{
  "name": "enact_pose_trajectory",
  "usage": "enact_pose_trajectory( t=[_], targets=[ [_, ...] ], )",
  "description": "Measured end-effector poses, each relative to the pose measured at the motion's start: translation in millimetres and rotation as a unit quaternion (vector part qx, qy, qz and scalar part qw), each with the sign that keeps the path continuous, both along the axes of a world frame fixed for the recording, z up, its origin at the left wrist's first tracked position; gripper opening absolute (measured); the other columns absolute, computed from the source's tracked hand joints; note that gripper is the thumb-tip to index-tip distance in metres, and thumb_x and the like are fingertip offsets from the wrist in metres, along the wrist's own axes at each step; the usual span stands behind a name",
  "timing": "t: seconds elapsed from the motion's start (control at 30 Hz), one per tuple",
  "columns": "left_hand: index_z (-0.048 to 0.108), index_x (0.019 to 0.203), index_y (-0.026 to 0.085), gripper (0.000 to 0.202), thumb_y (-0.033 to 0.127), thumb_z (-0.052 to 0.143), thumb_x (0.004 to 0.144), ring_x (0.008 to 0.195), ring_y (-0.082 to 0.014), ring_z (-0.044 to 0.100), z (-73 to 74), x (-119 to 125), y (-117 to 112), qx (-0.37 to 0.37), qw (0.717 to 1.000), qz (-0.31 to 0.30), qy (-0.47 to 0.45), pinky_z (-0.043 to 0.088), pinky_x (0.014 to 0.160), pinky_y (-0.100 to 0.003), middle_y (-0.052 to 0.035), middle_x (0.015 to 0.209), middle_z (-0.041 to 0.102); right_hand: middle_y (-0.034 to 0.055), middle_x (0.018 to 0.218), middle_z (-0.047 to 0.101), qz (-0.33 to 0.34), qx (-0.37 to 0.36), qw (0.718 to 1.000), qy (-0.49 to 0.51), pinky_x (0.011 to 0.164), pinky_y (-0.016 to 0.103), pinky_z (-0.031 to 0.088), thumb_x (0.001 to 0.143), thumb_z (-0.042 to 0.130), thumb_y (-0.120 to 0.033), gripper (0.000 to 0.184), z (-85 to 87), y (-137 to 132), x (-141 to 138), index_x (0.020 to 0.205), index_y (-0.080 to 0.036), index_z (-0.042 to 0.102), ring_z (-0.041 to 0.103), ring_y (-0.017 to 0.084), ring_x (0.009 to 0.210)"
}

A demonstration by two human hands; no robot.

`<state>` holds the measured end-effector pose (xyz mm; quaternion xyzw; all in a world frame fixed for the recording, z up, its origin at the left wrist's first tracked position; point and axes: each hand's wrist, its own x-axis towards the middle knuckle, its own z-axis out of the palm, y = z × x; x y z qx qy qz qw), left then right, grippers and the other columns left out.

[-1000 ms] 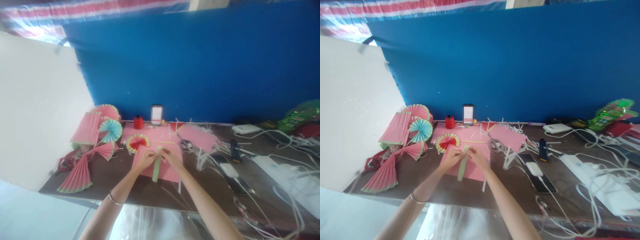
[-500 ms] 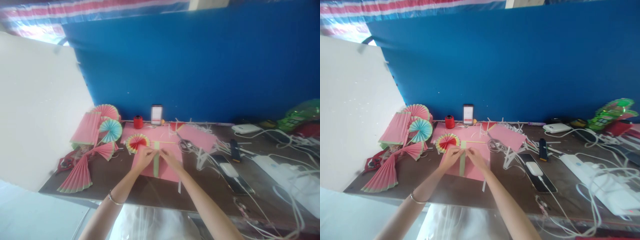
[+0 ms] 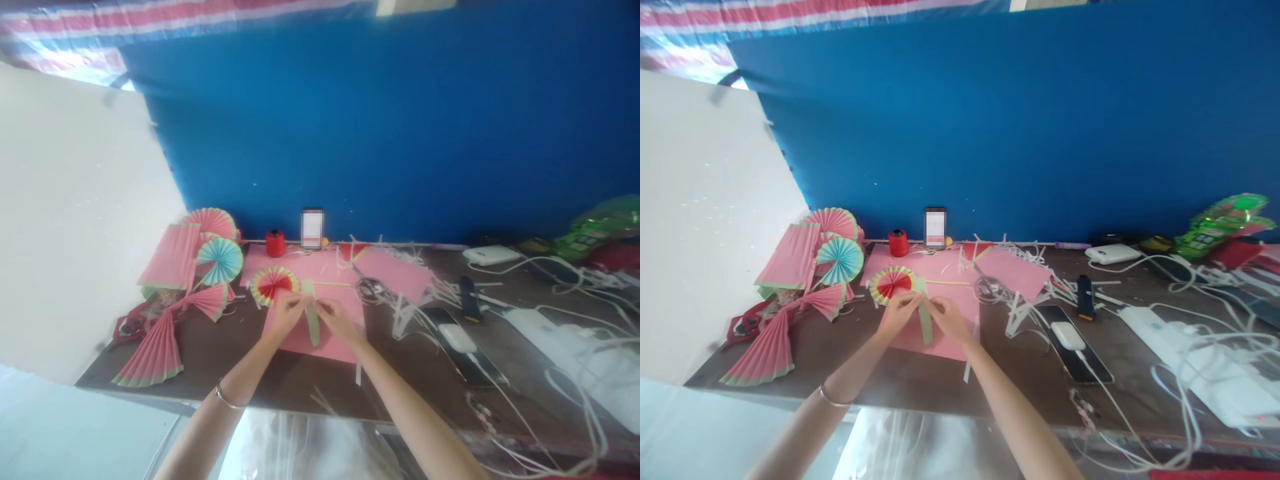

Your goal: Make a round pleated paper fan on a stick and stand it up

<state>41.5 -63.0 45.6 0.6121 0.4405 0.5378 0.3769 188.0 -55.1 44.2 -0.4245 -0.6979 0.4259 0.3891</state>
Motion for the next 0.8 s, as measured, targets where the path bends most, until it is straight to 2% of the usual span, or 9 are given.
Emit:
enact_pose_trajectory(
  t=[0.13,0.23,0.37,0.53,0.67,0.8],
  targets=[
    [0.052,0.051,0.015,0.043,0.049,0.052,0.077,0.054,-0.0101,0.042,0.9,-0.9,0.3,-0.018,1.0,-0.008,-0.005,0.036,0.054,-0.023,0.0022,0.051,0.044,0.0016,0.062,0.058,-0.028,0.016,0.999,-0.013,0.059,0.026,0.039,0.082,0.046,-0.048,0.038,-0.2,0.7,-0.1,0.063,-0.017,0.058,0.051,0.015,0.06],
    [0.055,0.055,0.014,0.04,0.047,0.053,0.077,0.054,-0.0102,0.043,-0.9,-0.8,0.6,-0.02,1.0,-0.01,0.006,0.036,0.053,-0.022,0.0016,0.053,0.045,0.0006,0.059,0.056,-0.018,0.006,1.0,-0.014,0.058,0.026,0.039,0.082,0.046,-0.049,0.04,-1.0,1.7,0.7,0.061,-0.017,0.057,0.049,0.014,0.057],
    [0.056,0.054,0.014,0.039,0.044,0.053,0.077,0.054,-0.01,0.042,-1.2,-1.2,-0.7,-0.009,1.0,0.021,0.021,0.035,0.052,-0.022,0.0014,0.052,0.046,-0.0007,0.058,0.055,0.01,-0.021,1.0,0.004,0.057,0.025,0.039,0.08,0.048,-0.052,0.04,-2.1,1.8,1.2,0.061,-0.018,0.056,0.048,0.013,0.056],
    [0.06,0.06,0.014,0.036,0.046,0.056,0.074,0.052,-0.011,0.046,-0.5,-3.4,0.3,-0.057,0.996,0.063,-0.014,0.038,0.05,-0.022,0.0008,0.053,0.05,0.003,0.066,0.062,0.019,-0.04,0.999,0.019,0.06,0.026,0.042,0.078,0.051,-0.052,0.039,-2.0,0.7,0.4,0.068,-0.016,0.063,0.055,0.016,0.063],
    [0.059,0.058,0.013,0.035,0.046,0.06,0.071,0.05,-0.0105,0.048,-3.8,-3.2,2.6,-0.094,0.995,0.03,-0.02,0.039,0.05,-0.022,0.0015,0.051,0.05,0.0017,0.059,0.06,0.012,-0.051,0.999,0.003,0.057,0.026,0.04,0.077,0.051,-0.053,0.042,-1.8,2.7,2.3,0.063,-0.015,0.063,0.053,0.015,0.058],
    [0.057,0.053,0.013,0.038,0.046,0.058,0.072,0.051,-0.0101,0.046,-4.1,-3.1,2.5,-0.07,0.997,0.018,-0.001,0.038,0.049,-0.021,0.0013,0.049,0.05,0.0007,0.059,0.059,0.007,-0.053,0.999,0.01,0.057,0.025,0.039,0.077,0.051,-0.053,0.042,-2.7,4.1,3.6,0.062,-0.016,0.061,0.053,0.014,0.056]
  ],
)
